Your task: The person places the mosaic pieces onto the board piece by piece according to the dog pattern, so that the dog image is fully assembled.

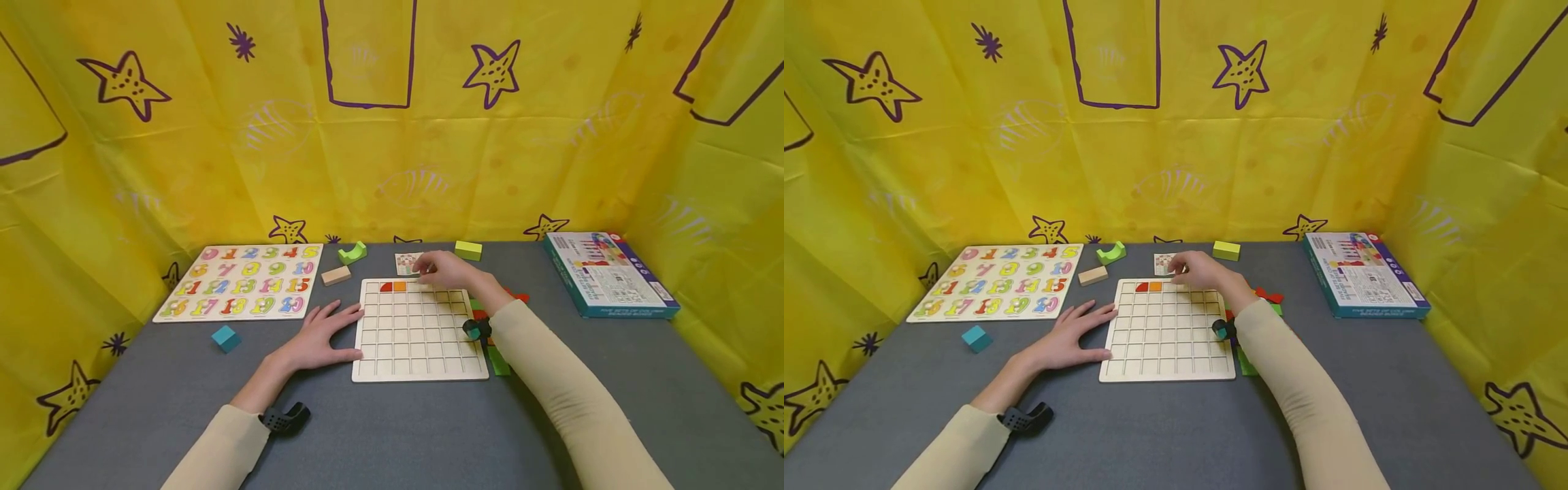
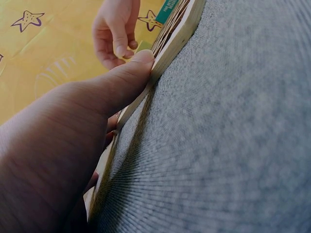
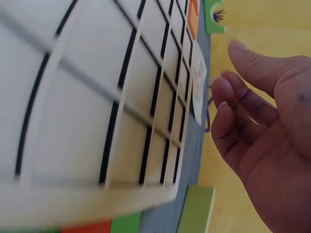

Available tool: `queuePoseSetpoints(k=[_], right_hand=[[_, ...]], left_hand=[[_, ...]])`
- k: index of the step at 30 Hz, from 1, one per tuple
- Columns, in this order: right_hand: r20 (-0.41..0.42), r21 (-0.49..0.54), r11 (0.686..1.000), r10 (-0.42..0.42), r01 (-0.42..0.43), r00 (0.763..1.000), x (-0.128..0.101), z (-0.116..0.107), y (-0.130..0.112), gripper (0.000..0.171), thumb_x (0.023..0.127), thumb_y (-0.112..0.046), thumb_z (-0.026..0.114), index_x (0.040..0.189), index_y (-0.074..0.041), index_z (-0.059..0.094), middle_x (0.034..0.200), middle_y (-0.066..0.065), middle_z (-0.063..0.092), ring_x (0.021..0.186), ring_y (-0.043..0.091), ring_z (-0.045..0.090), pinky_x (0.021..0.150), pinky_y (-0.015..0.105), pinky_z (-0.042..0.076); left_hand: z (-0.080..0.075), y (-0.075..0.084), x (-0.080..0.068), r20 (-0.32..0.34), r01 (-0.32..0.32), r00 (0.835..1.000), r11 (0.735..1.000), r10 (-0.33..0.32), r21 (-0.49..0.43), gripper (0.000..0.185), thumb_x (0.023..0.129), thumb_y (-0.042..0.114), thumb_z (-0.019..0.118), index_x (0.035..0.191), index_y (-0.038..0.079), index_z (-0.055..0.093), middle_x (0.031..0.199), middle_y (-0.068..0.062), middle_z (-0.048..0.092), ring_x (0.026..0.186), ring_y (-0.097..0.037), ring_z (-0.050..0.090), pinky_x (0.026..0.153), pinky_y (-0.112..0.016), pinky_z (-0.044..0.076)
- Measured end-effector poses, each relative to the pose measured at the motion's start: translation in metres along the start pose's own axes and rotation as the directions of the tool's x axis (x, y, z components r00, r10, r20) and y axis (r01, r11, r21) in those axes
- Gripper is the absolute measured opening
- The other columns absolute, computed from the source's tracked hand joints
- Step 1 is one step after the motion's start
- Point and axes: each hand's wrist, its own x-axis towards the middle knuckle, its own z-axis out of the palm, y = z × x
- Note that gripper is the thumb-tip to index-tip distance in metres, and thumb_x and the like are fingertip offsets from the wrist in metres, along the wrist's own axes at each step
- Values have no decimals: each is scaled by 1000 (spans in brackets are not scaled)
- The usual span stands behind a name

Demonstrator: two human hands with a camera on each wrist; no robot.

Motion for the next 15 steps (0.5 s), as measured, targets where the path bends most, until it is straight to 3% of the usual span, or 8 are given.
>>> queuePoseSetpoints(k=[11, 15], right_hand=[[-26, 9, 998, 59, -59, 998, -29, -18, 16, 31, 99, -10, 67, 127, 2, 63, 112, 11, 64, 103, 28, 60, 92, 45, 50], [-36, 0, 999, 46, -46, 998, -39, -26, 25, 31, 99, -10, 66, 128, 3, 62, 113, 12, 63, 105, 30, 60, 92, 47, 50]], left_hand=[[1, 0, -1, -1, -5, 1000, 1000, 5, -3, 85, 86, 63, 69, 155, 19, 45, 162, 1, 34, 151, -40, 14, 114, -66, 3], [1, 0, -1, -3, -8, 1000, 1000, 8, 0, 84, 86, 62, 69, 154, 19, 45, 162, 1, 34, 151, -40, 14, 115, -65, 3]])
